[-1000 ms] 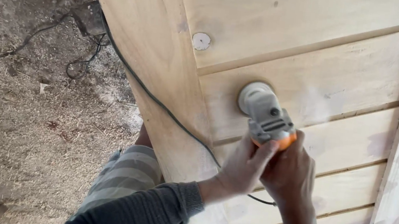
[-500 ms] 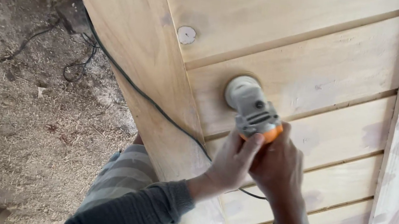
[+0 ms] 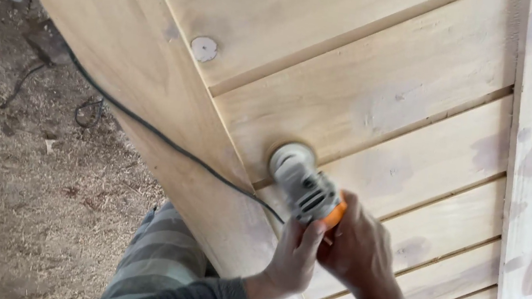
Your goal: Sanding a wooden door using a handheld power sander.
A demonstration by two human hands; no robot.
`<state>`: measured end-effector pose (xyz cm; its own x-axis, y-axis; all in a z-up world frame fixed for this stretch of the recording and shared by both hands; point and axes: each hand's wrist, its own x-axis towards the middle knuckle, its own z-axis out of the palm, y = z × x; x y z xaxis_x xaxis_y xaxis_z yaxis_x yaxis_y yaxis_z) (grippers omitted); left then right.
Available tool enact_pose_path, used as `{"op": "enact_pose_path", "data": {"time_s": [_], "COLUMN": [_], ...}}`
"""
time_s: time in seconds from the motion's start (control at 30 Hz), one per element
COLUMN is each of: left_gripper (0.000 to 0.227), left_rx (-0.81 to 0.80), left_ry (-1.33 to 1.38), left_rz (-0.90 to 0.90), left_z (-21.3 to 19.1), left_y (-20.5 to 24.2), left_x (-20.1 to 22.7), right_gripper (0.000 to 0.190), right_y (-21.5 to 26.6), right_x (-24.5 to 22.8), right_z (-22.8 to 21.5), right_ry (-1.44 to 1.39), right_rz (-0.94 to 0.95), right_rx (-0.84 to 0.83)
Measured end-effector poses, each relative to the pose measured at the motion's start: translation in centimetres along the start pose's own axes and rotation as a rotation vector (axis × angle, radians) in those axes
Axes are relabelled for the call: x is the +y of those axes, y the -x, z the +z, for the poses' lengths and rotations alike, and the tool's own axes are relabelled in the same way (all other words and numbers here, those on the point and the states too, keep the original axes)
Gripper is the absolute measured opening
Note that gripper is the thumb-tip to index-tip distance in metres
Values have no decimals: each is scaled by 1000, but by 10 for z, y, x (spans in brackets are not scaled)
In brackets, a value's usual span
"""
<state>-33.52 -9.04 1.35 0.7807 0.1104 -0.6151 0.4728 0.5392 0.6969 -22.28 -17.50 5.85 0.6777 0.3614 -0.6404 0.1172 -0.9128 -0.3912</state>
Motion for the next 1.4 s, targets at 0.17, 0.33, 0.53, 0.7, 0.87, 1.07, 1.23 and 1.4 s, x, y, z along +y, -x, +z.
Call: {"op": "enact_pose_path", "data": {"time_s": [0.17,0.33,0.53,0.7,0.87,1.07,1.23,1.4], "left_gripper": [56,57,54,51,53,63,67,65], "left_rx": [-10,-127,-185,-200,-227,-294,-328,-341], "left_ry": [32,21,-74,-127,-146,-239,-370,-409], "left_rz": [28,15,46,62,45,10,-68,-46], "left_z": [8,43,89,117,143,177,193,184], "left_y": [3,-32,-78,-106,-129,-171,-196,-218], "left_x": [-13,-1,19,21,25,30,43,70], "right_gripper": [65,60,62,61,55,52,52,55], "right_y": [6,0,-17,-33,-42,-59,-74,-97], "right_x": [9,40,76,97,122,155,168,144], "right_z": [-4,-28,-59,-82,-97,-117,-128,-139], "right_ry": [8,12,37,-56,-67,-59,-81,-187], "right_rz": [-70,12,99,95,96,172,204,294], "right_rx": [41,135,244,249,315,394,430,430]}}
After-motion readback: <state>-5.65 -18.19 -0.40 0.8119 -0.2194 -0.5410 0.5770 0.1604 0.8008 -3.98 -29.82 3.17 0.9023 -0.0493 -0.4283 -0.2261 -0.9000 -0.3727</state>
